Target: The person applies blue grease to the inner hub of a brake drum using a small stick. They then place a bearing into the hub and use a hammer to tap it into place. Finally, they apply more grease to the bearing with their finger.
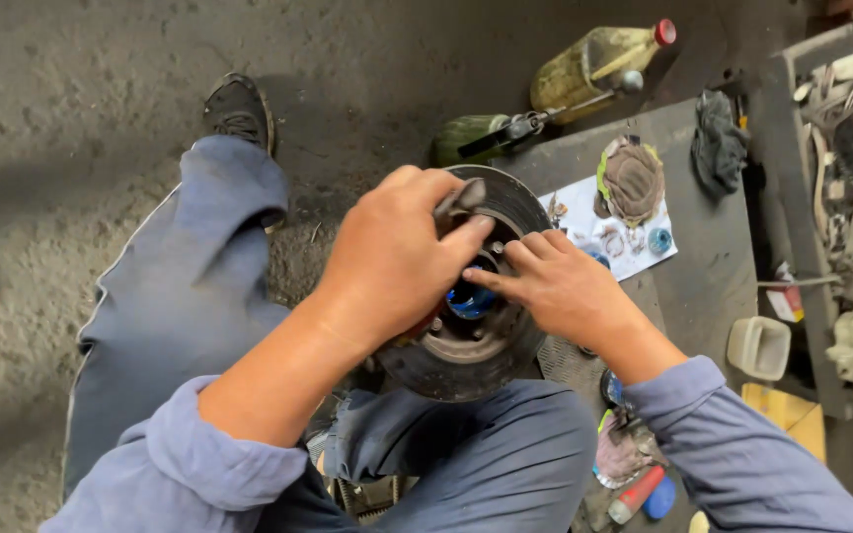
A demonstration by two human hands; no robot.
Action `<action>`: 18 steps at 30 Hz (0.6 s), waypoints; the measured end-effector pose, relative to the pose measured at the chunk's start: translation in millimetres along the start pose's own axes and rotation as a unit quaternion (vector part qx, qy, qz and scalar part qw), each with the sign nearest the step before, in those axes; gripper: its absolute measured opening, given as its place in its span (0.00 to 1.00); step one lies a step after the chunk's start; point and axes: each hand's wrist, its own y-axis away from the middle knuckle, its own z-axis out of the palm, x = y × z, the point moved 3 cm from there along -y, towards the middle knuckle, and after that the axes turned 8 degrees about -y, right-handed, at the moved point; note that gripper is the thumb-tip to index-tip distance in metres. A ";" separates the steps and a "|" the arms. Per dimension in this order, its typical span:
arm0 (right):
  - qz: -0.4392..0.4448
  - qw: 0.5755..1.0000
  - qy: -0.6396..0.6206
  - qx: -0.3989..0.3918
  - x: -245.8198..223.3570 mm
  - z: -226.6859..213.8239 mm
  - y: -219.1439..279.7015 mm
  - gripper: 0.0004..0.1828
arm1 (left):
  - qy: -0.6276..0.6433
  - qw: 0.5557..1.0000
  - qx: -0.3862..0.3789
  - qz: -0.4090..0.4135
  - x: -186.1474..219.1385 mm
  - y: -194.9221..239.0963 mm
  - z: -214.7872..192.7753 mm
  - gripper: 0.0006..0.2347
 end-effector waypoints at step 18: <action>0.117 0.990 0.049 -0.068 -12.1 6.2 0.2 0.21 | 0.045 0.999 -0.015 -0.005 5.5 4.1 -3.3 0.10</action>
